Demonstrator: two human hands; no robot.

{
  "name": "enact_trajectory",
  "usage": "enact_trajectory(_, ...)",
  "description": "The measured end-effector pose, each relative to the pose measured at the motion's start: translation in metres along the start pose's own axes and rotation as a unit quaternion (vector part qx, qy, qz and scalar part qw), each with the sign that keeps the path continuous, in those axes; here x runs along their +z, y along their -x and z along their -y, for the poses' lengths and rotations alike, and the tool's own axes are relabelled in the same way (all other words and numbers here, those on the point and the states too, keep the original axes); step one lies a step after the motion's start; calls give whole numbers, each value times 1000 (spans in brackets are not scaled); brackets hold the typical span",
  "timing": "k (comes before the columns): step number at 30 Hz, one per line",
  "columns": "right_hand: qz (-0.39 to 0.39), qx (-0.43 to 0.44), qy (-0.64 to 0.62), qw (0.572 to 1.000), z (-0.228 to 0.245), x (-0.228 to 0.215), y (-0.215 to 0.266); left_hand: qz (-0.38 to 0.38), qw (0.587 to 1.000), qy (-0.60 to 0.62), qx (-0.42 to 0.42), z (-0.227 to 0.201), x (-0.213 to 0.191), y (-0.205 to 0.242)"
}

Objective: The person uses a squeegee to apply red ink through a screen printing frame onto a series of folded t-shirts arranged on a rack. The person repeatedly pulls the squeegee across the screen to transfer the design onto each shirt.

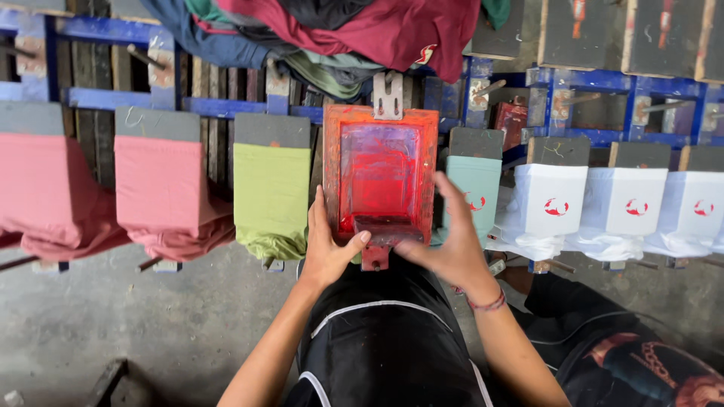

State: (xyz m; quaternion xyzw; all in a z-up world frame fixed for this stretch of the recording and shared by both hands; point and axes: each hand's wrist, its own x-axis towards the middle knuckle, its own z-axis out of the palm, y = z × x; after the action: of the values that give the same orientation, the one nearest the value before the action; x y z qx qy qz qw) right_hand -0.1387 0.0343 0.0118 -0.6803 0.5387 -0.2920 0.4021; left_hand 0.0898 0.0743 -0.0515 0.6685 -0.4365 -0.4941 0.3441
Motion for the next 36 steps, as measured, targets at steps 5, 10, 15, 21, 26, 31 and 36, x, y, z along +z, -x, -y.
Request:
enact_trajectory(5,30,104,-194,975,-114,32,3,-17,999,-10,46,7,1,-7)
enact_trajectory(10,-51,0,-326,944,-139,65,-11,-77,995,8,67,10,12,-11)
enact_trajectory(15,-80,17,-342,936,-74,49,5,-78,997,18,23,-42,-14,36)
enact_trajectory(21,-33,107,-326,939,-18,117,3,-137,984,56,-97,-28,-90,53)
enact_trajectory(26,-53,135,-339,929,-7,176,-31,-118,983,-9,-141,-34,-149,25)
enact_trajectory(31,-72,139,-319,935,13,181,-53,-97,987,-4,-128,-31,-166,1)
enact_trajectory(36,-86,87,-282,952,-12,194,-51,-87,994,7,-62,5,-164,-11)
